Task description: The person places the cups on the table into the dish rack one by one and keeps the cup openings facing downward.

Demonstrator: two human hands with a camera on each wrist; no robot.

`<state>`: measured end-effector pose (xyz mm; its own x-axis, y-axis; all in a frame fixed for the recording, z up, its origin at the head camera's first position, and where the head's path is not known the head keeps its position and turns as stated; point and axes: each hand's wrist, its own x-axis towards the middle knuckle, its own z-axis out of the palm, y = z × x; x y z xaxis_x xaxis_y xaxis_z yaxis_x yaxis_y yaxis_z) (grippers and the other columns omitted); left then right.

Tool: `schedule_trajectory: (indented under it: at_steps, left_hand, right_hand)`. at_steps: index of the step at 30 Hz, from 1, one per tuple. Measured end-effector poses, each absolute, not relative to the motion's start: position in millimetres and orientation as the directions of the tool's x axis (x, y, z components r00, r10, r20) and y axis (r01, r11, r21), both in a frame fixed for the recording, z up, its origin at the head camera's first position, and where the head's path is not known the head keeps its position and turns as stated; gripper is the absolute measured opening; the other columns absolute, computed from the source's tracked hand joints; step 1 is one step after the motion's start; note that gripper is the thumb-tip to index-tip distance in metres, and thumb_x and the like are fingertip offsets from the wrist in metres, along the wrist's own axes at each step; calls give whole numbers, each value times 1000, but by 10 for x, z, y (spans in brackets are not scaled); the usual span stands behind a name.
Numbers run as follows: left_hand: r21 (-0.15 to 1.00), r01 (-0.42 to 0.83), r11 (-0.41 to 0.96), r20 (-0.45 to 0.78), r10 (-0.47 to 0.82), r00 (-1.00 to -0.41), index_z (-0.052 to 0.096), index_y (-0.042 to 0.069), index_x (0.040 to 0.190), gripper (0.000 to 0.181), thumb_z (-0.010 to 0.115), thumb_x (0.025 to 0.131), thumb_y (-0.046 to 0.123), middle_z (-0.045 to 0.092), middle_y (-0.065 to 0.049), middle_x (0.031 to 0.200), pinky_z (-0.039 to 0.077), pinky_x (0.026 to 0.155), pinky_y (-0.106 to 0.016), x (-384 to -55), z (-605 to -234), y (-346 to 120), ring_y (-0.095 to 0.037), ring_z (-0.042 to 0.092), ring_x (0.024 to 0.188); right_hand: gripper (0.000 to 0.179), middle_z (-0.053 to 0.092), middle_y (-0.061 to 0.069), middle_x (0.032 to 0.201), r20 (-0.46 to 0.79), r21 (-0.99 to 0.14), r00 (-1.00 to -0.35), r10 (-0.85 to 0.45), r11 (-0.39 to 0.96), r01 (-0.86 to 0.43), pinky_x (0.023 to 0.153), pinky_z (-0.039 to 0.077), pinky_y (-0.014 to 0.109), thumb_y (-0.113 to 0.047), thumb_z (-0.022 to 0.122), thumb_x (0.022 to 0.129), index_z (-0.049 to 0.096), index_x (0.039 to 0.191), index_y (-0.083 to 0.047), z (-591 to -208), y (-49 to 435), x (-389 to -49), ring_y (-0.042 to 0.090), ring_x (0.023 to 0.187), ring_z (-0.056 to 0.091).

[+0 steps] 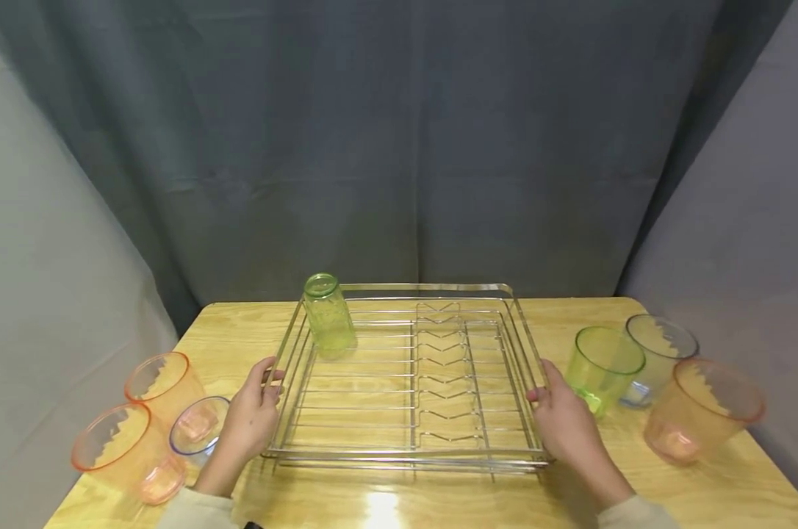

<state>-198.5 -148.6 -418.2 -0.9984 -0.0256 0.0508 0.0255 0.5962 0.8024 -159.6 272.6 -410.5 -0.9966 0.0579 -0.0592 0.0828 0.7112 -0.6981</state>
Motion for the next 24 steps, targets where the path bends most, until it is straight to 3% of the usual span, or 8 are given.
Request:
schedule_trajectory:
  at_steps: [6,10,13,15,18,24]
  left_hand:
    - [851,9,525,17,-11,-1000,23,4,155,51,24,104,1,46,-20,144,52,76,-30,-1989,-4185,-1513,-33,60,116]
    - [852,13,523,17,-2,-1000,22,3,156,52,25,104,1,45,-20,145,52,78,-28,-1995,-4191,-1520,-29,59,110]
    - [837,38,546,38,10,-999,21,-2,156,53,28,103,-1,45,-22,144,53,81,-29,-1984,-4193,-1531,-29,59,110]
    - [830,47,556,48,12,-999,20,-4,155,53,29,103,-2,45,-22,144,54,79,-27,-1975,-4197,-1538,-29,59,110]
    - [837,49,545,50,14,-999,19,-6,155,54,30,102,-3,44,-23,145,52,74,-23,-1962,-4202,-1537,-30,59,111]
    - [849,47,526,44,18,-999,19,-6,155,54,30,102,-4,44,-22,146,52,70,-19,-1939,-4203,-1517,-30,59,112]
  right_hand:
    - [55,60,31,125,-55,-708,-997,60,702,81,50,44,27,-11,17,106,2,156,6,-4110,2705,-1615,13,63,54]
    - [56,59,31,128,-71,-700,-996,59,708,92,52,45,29,-15,18,107,1,157,5,-4101,2712,-1635,17,72,60]
    - [62,54,35,134,-69,-650,-996,54,755,86,63,52,38,-27,25,108,3,156,7,-4087,2718,-1662,34,91,67]
    - [69,50,37,138,-67,-612,-997,47,787,78,73,54,47,-35,29,108,4,155,9,-4073,2720,-1676,48,105,64]
    - [75,50,39,137,-45,-555,-999,28,831,49,80,53,56,-42,33,107,10,153,12,-4049,2733,-1673,56,115,57]
    - [65,50,37,135,103,-470,-995,-6,881,-54,68,54,51,-38,46,104,32,149,7,-3952,2818,-1537,51,108,60]
